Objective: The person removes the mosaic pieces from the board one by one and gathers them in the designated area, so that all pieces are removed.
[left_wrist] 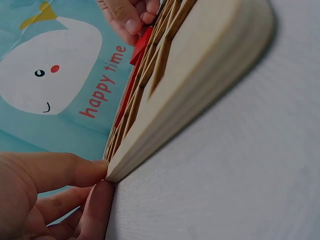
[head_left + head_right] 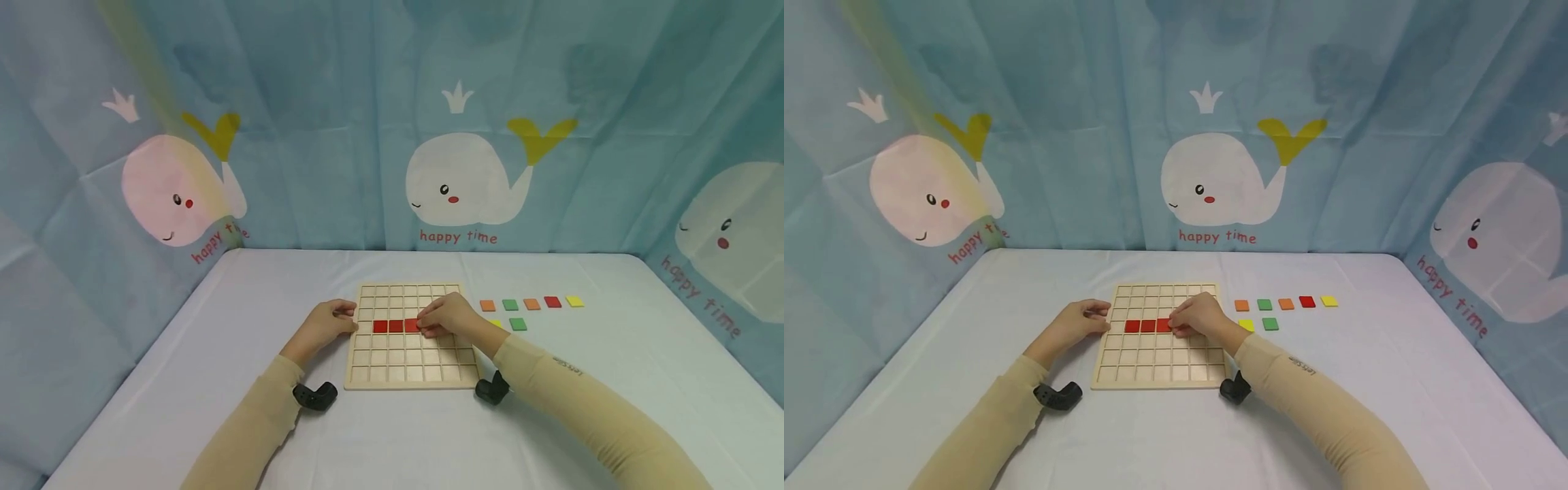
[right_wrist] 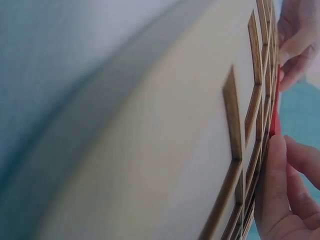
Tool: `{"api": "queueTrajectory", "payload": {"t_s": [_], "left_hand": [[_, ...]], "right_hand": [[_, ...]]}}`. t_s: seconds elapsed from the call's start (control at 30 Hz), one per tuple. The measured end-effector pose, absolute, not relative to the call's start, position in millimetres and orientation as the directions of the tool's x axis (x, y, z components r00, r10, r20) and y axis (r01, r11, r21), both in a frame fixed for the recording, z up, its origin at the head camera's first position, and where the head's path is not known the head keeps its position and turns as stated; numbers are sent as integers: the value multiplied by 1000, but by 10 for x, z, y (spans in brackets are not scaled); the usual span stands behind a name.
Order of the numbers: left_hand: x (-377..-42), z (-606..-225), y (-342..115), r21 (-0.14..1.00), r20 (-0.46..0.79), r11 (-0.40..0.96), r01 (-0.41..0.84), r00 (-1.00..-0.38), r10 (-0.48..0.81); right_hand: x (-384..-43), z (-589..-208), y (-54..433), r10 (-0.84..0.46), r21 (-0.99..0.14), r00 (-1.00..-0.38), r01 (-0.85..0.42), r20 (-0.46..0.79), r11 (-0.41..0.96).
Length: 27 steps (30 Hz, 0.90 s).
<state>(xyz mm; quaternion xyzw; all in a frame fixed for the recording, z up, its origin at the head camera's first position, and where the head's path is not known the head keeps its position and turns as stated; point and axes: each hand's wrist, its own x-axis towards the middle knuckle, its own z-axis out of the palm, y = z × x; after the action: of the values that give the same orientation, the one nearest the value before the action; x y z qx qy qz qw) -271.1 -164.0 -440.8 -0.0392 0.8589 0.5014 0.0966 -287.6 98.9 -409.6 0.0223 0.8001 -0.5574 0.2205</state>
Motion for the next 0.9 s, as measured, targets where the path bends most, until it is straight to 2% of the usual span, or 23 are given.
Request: {"api": "queueTrajectory", "payload": {"t_s": [0.23, 0.9], "left_hand": [[-2724, -4381, -1661, 854, -198, 496, -156, -980, 34], [-2715, -4416, -1641, 841, -192, 520, -149, -981, 29]], "right_hand": [[-2897, -4080, 942, -184, -902, -927, 249, -328, 354], [-2893, -4058, 987, -198, -891, -919, 250, -342, 379]]}}
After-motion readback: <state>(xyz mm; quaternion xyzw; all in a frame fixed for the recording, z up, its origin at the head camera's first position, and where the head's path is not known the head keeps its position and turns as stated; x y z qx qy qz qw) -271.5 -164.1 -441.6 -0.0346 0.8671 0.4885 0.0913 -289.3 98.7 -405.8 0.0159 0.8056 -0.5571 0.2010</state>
